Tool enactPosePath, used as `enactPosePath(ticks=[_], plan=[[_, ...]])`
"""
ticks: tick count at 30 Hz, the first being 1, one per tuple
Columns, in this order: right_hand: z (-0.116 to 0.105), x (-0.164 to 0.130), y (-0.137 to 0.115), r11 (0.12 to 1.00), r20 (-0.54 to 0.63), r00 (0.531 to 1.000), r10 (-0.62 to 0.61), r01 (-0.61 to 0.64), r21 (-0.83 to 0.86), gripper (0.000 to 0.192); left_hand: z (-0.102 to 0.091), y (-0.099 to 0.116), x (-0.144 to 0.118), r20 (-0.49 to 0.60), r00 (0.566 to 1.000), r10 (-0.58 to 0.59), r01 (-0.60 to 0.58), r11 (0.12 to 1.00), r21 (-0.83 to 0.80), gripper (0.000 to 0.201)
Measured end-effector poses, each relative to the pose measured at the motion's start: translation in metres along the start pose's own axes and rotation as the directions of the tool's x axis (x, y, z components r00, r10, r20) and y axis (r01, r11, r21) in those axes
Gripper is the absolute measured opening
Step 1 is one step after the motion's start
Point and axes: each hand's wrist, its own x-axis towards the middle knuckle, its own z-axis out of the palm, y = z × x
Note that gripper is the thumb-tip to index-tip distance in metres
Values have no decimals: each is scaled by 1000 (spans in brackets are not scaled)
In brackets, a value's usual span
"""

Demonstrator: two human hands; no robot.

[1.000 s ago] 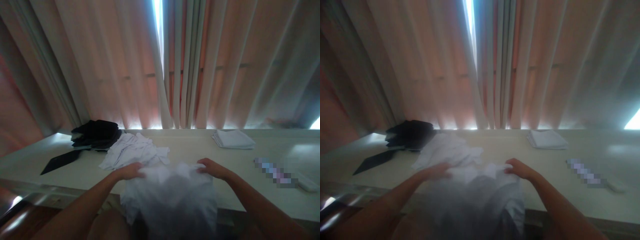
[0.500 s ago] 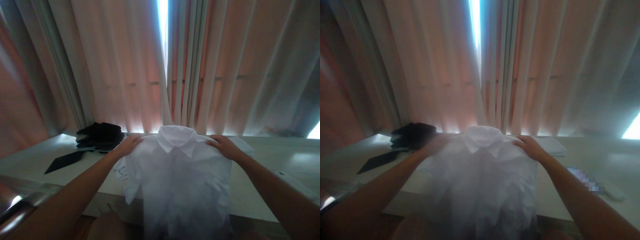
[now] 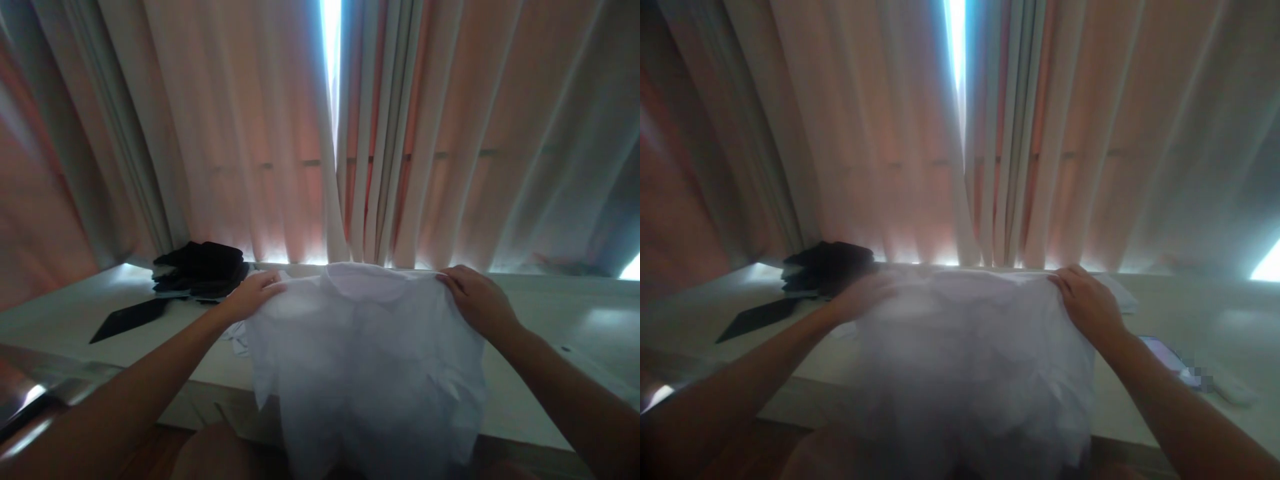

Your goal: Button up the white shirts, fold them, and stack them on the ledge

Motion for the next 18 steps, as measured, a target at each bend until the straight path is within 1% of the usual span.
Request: enactPosePath(ticks=[1,2,5,8,10,11,12,14,16,17,18], plan=[[-1,-2,1,1000,-2,1000,-14,14,-2,43,-2,2,-3,46,999,-7,7,1000,6,38],[-3,-3,3,1000,21,999,-30,30,9,43,-6,3,-6,95,995,-16,15,1000,11,39],[-7,0,14,988,172,980,-100,78,132,45,-18,4,-12,210,977,-45,46,999,0,42],[-13,6,24,960,313,928,-201,123,250,39,-32,4,-16,247,967,-66,88,993,-75,45],[-17,9,27,956,391,886,-251,163,243,39,-39,5,-18,247,966,-82,120,982,-145,46],[-18,10,27,960,406,877,-256,182,214,40,-41,6,-19,242,966,-87,132,975,-177,46],[-20,10,26,963,403,878,-257,197,184,39,-43,8,-21,234,968,-89,139,969,-203,46],[-24,9,22,967,344,907,-242,198,159,41,-46,11,-24,204,975,-91,138,964,-228,46],[-28,7,17,972,262,947,-186,137,193,46,-46,13,-27,170,981,-89,124,971,-206,46],[-29,5,15,971,242,959,-144,90,222,48,-45,13,-29,160,983,-86,114,978,-175,46],[-29,2,14,967,247,964,-101,37,252,49,-43,13,-31,158,984,-87,107,986,-127,46]])
